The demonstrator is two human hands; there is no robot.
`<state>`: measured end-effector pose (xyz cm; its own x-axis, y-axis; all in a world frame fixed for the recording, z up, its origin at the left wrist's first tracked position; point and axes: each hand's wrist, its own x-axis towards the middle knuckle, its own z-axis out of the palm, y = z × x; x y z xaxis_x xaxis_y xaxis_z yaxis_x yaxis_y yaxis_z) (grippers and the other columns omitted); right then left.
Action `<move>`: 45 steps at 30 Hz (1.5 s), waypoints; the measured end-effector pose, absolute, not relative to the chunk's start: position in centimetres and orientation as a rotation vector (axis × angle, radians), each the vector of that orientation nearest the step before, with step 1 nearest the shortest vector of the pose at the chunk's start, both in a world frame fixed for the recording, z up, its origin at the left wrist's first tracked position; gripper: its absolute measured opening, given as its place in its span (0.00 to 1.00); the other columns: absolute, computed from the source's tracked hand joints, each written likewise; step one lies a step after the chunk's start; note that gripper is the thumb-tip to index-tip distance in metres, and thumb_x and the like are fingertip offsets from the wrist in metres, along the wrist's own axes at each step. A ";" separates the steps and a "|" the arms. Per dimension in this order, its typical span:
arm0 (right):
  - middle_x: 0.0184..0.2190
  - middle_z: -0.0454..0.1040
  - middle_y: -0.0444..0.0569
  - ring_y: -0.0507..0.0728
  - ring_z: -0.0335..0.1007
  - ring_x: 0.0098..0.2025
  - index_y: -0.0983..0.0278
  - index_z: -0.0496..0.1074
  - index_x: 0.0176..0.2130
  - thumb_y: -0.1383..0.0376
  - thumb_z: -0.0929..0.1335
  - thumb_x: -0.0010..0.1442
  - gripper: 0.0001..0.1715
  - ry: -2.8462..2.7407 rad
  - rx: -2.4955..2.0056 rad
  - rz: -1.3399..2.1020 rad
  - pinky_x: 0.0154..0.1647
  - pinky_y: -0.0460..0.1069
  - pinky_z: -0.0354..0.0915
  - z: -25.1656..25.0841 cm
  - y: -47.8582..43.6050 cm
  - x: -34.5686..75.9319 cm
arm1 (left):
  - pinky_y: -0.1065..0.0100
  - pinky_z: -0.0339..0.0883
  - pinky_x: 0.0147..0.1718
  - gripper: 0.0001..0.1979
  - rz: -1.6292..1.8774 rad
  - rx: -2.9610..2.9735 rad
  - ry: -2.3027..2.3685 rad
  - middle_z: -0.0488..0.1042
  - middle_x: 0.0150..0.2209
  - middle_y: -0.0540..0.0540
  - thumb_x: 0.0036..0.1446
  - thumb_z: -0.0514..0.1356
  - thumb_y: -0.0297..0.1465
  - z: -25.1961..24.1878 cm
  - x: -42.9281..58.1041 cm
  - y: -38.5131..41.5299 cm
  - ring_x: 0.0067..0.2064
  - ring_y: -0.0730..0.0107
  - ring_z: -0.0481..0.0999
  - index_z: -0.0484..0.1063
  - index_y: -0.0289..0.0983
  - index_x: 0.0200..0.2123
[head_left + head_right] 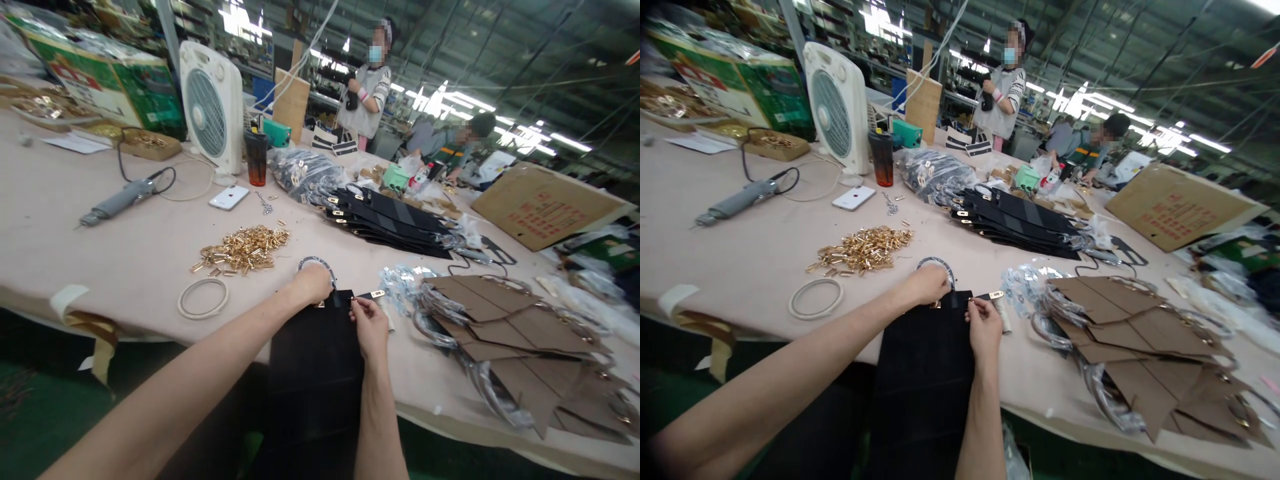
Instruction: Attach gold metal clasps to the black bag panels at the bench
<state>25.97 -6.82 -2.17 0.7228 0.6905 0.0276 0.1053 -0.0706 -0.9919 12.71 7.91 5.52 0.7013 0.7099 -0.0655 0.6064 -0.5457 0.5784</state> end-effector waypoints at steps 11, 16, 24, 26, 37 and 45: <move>0.30 0.78 0.48 0.52 0.71 0.27 0.66 0.77 0.42 0.50 0.76 0.56 0.24 -0.725 -1.574 0.552 0.26 0.47 0.67 -1.5 -7.4 25.1 | 0.68 0.56 0.26 0.20 0.267 2.013 0.970 0.68 0.19 0.50 0.54 0.62 0.47 2.1 13.8 8.3 0.26 0.66 0.69 0.72 0.38 0.20; 0.30 0.78 0.48 0.53 0.71 0.27 0.66 0.77 0.43 0.50 0.75 0.59 0.23 -0.720 -1.591 0.478 0.26 0.47 0.66 -1.2 -7.4 24.3 | 0.68 0.50 0.24 0.17 0.339 1.891 0.924 0.64 0.19 0.53 0.52 0.61 0.44 1.1 13.5 8.1 0.24 0.69 0.65 0.72 0.37 0.21; 0.29 0.77 0.47 0.53 0.72 0.27 0.65 0.76 0.43 0.50 0.72 0.61 0.21 -0.756 -1.622 0.363 0.27 0.48 0.69 -0.7 -7.0 23.4 | 0.69 0.48 0.23 0.16 0.406 1.745 0.868 0.64 0.19 0.53 0.50 0.62 0.43 1.0 13.4 7.8 0.24 0.71 0.63 0.72 0.36 0.22; 0.29 0.77 0.47 0.54 0.72 0.27 0.65 0.76 0.43 0.50 0.72 0.62 0.21 -0.762 -1.632 0.347 0.27 0.48 0.69 -0.7 -7.0 23.3 | 0.69 0.47 0.23 0.16 0.417 1.721 0.866 0.63 0.19 0.54 0.50 0.62 0.43 1.0 13.4 7.8 0.24 0.72 0.62 0.71 0.36 0.21; 0.36 0.76 0.52 0.58 0.70 0.36 0.62 0.77 0.40 0.51 0.68 0.66 0.18 -1.028 -1.810 0.092 0.40 0.53 0.67 -0.5 -6.7 22.5 | 0.69 0.45 0.22 0.17 0.448 1.590 0.862 0.58 0.17 0.56 0.46 0.67 0.41 0.8 13.0 7.8 0.23 0.75 0.56 0.67 0.37 0.19; 0.37 0.76 0.49 0.54 0.70 0.32 0.63 0.77 0.50 0.48 0.69 0.66 0.24 -0.768 -1.614 0.113 0.36 0.49 0.67 0.2 -8.1 22.7 | 0.70 0.50 0.22 0.15 0.457 1.455 0.862 0.62 0.17 0.55 0.46 0.66 0.40 2.1 12.8 7.2 0.21 0.74 0.60 0.65 0.38 0.20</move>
<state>22.70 -8.06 0.15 0.7711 0.5324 0.3492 0.4091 0.0060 -0.9125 12.82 7.25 2.09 0.6339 0.7389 -0.2286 0.2262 0.1056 0.9683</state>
